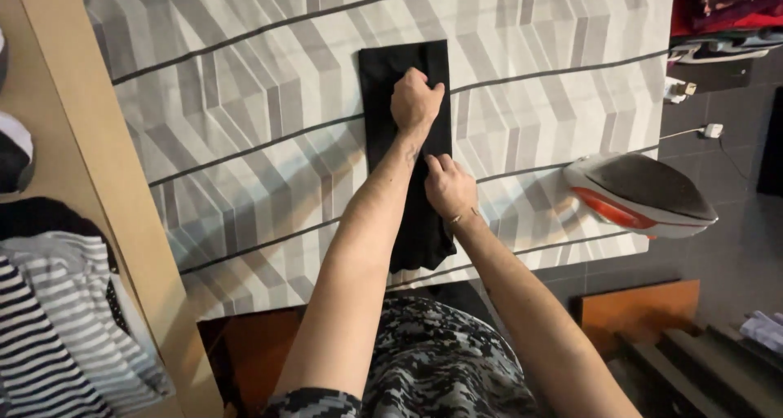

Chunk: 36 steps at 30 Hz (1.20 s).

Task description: The person is folding a black sleeveless top and a black sports jersey on an ironing board.

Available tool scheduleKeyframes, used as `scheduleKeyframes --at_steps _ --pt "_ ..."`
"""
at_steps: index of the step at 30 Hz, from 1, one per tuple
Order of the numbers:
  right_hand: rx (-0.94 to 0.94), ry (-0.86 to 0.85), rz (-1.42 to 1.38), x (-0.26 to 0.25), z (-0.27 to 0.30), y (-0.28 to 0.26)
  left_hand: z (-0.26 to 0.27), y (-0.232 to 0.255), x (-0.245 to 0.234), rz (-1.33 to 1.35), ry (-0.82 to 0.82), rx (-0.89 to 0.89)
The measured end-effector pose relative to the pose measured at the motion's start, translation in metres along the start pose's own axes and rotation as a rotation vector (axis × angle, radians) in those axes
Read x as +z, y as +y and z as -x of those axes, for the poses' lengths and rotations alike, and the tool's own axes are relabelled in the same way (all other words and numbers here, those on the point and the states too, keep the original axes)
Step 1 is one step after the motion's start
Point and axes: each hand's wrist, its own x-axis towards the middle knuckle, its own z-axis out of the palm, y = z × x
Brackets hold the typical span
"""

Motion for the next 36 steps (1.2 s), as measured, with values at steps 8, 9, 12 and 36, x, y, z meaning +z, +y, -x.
scheduleKeyframes --at_steps 8,9,12,36 --pt "0.035 0.016 -0.141 -0.019 0.001 0.006 0.007 0.030 0.004 0.035 0.108 0.023" --pt "0.035 0.018 -0.139 -0.018 0.004 0.007 0.002 0.029 0.007 0.036 0.108 0.025" --pt "0.040 -0.036 -0.158 -0.008 0.009 0.011 -0.019 0.019 0.019 0.186 0.007 -0.125" --pt "-0.080 0.040 -0.213 -0.040 0.002 0.003 -0.035 0.005 -0.062 0.081 0.205 0.550"
